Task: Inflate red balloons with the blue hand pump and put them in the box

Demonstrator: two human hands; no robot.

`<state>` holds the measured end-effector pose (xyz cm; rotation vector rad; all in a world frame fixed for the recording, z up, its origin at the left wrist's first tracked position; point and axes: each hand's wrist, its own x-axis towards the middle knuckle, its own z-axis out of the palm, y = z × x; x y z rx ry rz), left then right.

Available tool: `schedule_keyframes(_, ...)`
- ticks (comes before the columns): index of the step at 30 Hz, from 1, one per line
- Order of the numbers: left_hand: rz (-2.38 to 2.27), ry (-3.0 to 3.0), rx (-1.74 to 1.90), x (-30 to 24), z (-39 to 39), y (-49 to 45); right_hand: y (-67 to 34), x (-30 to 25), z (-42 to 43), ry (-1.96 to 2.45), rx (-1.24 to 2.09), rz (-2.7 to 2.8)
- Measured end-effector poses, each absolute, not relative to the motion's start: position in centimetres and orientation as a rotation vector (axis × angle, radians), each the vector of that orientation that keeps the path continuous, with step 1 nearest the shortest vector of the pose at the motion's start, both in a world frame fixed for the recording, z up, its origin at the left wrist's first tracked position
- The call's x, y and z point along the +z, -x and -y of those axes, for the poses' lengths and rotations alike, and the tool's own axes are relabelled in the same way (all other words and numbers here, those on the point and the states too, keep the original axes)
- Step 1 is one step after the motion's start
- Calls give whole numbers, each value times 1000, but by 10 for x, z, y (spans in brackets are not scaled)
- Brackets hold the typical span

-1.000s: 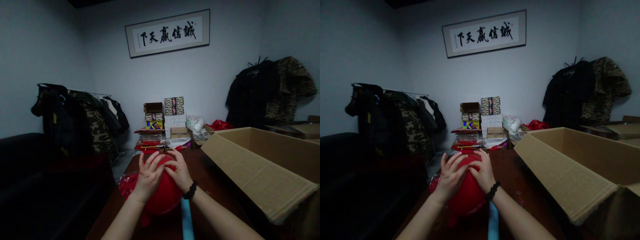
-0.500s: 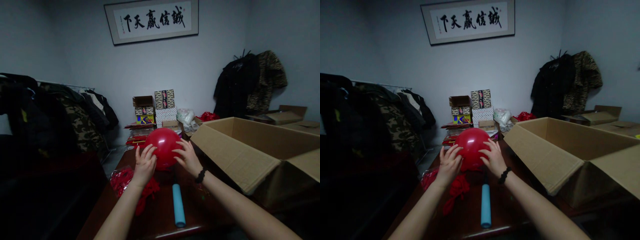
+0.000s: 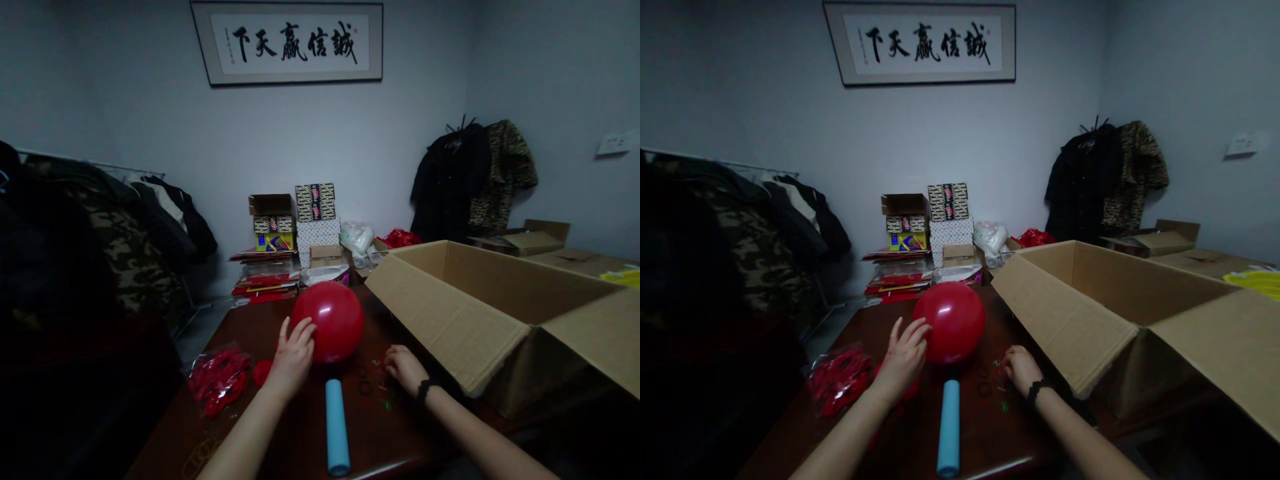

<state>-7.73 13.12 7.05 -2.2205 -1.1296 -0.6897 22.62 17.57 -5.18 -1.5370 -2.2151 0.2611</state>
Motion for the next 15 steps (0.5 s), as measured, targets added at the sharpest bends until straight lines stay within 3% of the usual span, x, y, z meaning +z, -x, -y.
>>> schedule_keyframes(15, 1155, 2205, -703, 67, -142, 71, -211, -76, -193, 1848, 135, 2287)
